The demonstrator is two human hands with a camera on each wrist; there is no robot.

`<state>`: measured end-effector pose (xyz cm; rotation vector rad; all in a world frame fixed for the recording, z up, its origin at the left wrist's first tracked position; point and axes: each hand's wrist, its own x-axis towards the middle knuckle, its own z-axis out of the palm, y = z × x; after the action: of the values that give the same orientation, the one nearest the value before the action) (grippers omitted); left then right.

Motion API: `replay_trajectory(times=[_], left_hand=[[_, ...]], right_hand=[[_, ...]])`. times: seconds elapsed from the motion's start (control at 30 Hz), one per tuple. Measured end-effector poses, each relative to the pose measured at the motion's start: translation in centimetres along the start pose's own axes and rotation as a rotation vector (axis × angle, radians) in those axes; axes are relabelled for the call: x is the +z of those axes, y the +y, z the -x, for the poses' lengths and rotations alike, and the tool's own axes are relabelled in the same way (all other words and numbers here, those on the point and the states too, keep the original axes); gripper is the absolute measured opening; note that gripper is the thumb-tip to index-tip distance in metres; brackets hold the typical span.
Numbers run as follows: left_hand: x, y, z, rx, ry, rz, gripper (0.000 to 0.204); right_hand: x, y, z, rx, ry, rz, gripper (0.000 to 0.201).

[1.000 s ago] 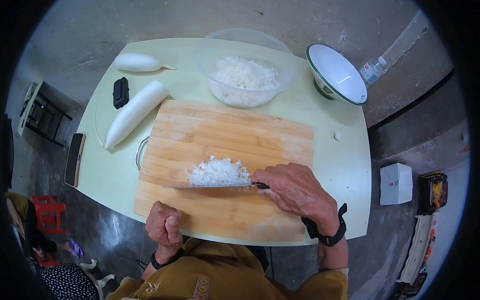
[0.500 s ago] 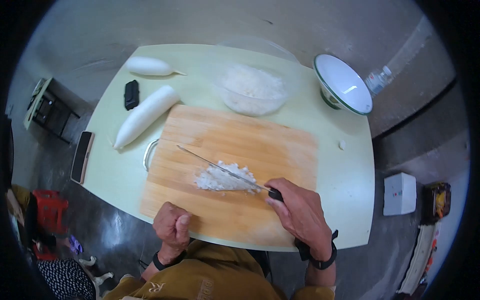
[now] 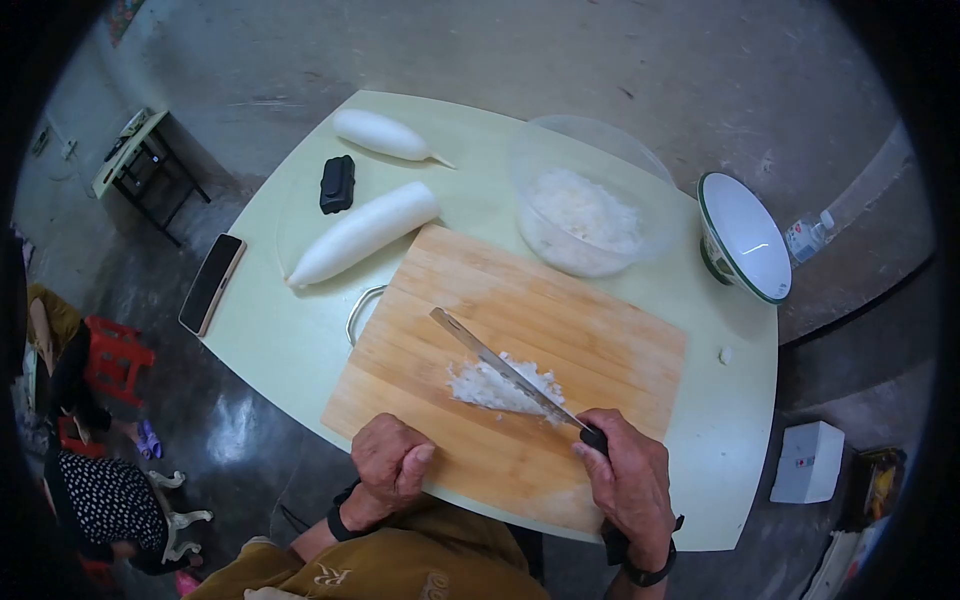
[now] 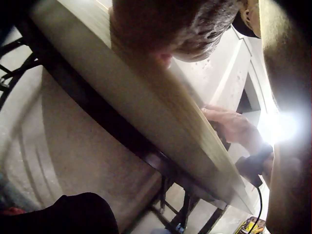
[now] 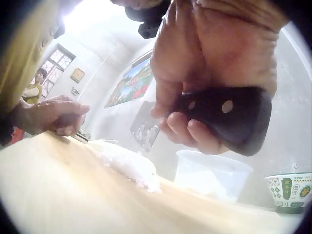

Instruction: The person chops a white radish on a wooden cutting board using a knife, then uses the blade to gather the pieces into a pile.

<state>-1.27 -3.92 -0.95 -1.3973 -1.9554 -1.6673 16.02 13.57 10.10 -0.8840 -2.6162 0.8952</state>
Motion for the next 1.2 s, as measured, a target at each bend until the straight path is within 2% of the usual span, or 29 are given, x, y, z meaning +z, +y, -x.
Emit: replay_trajectory(times=[0.23, 0.3, 0.5, 0.57, 0.7, 0.77, 1.2], left_hand=[[-0.1, -0.2, 0.1, 0.006, -0.016, -0.009, 0.020], [0.0, 0.0, 0.0, 0.005, -0.020, -0.001, 0.021], [0.0, 0.0, -0.1, 0.010, -0.023, 0.003, 0.024], [-0.1, 0.2, -0.1, 0.003, -0.025, -0.020, 0.024], [0.0, 0.0, 0.0, 0.001, -0.024, -0.028, 0.023], [0.0, 0.0, 0.0, 0.007, -0.027, -0.020, 0.024], [0.0, 0.0, 0.0, 0.004, -0.024, -0.014, 0.022]], right_hand=[[0.0, -1.2, 1.0, 0.152, -0.016, -0.074, 0.032], [0.1, -1.2, 1.5, 0.213, -0.110, -0.135, 0.036], [0.8, -1.8, 1.9, 0.235, -0.144, -0.145, 0.041], [0.9, -1.6, 2.0, 0.159, -0.105, -0.126, 0.042], [1.0, -1.8, 1.8, 0.154, -0.051, -0.137, 0.043], [1.0, -1.5, 1.8, 0.095, -0.032, -0.112, 0.044], [1.7, -1.2, 1.5, 0.039, -0.039, -0.125, 0.047]])
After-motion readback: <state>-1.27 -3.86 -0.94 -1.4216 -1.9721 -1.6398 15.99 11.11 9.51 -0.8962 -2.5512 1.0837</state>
